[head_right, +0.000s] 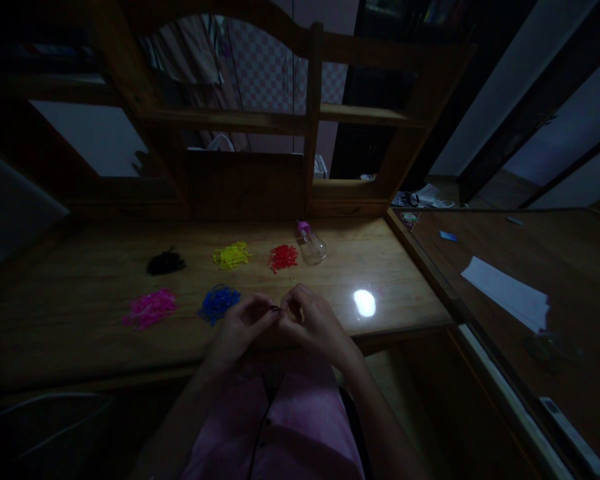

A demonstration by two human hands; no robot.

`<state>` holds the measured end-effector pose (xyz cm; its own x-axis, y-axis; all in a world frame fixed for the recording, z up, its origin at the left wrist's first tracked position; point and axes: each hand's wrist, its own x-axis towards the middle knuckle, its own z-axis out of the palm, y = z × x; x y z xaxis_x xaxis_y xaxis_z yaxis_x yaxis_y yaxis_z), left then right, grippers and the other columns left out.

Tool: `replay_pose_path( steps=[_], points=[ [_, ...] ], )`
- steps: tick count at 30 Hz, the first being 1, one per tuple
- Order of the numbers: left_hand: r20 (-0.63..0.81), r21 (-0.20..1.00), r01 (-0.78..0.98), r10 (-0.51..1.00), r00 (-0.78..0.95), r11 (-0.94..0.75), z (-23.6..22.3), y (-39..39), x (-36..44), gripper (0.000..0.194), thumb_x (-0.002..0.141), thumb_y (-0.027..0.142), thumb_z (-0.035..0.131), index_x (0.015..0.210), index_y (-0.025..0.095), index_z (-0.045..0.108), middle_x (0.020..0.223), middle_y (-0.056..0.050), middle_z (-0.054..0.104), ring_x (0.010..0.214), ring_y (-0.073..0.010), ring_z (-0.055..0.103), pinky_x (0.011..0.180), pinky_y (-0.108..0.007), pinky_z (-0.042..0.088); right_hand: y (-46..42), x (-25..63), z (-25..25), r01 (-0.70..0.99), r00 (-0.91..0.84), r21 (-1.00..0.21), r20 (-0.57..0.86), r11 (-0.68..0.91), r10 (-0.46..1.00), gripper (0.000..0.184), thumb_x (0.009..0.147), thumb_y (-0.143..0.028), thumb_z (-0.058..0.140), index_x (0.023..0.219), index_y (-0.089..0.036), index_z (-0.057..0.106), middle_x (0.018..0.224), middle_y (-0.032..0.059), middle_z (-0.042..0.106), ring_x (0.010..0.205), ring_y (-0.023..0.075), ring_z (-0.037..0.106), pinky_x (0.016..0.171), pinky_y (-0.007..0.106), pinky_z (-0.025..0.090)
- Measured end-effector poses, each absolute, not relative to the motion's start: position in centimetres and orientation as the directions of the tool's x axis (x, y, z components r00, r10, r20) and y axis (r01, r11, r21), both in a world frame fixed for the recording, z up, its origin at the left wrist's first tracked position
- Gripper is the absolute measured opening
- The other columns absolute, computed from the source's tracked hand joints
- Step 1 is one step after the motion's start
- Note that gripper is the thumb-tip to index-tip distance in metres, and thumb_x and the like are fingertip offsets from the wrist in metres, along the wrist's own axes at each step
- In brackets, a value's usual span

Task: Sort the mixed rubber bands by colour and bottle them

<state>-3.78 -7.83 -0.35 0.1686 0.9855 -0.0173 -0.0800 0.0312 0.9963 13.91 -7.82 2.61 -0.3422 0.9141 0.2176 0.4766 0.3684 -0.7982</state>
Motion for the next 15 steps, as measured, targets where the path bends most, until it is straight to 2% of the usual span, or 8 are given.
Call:
replay_pose_path(
  steps=[9,15],
  points=[
    [0.096,0.995,0.007,0.988,-0.118,-0.096,0.1,-8.9,-2.2,0.011,0.080,0.027,0.066,0.087,0.019,0.063,0.084,-0.001,0.067,0.082,-0.0149,0.065,0.078,-0.024,0.050,-8.3,12.5,2.3,0.471,-0.289,-0.790,0.283,0.393,0.915,0.010,0.080,-0.017,0.061,0.088,-0.021,0.055,0.083,0.0006,0.054,0.069,0.0138,0.050,0.062,0.025,0.037],
    [0.183,0.978,0.121,0.979,-0.092,-0.171,0.5,-9.4,-2.4,0.015,0.083,0.027,0.062,0.095,0.021,0.070,0.097,-0.004,0.069,0.089,-0.0184,0.065,0.082,-0.028,0.051,-8.4,12.5,1.6,0.408,-0.210,-0.849,0.270,0.335,0.940,0.005,0.083,-0.019,0.058,0.086,-0.021,0.054,0.081,0.0002,0.054,0.069,0.0133,0.050,0.061,0.024,0.037]
  ],
)
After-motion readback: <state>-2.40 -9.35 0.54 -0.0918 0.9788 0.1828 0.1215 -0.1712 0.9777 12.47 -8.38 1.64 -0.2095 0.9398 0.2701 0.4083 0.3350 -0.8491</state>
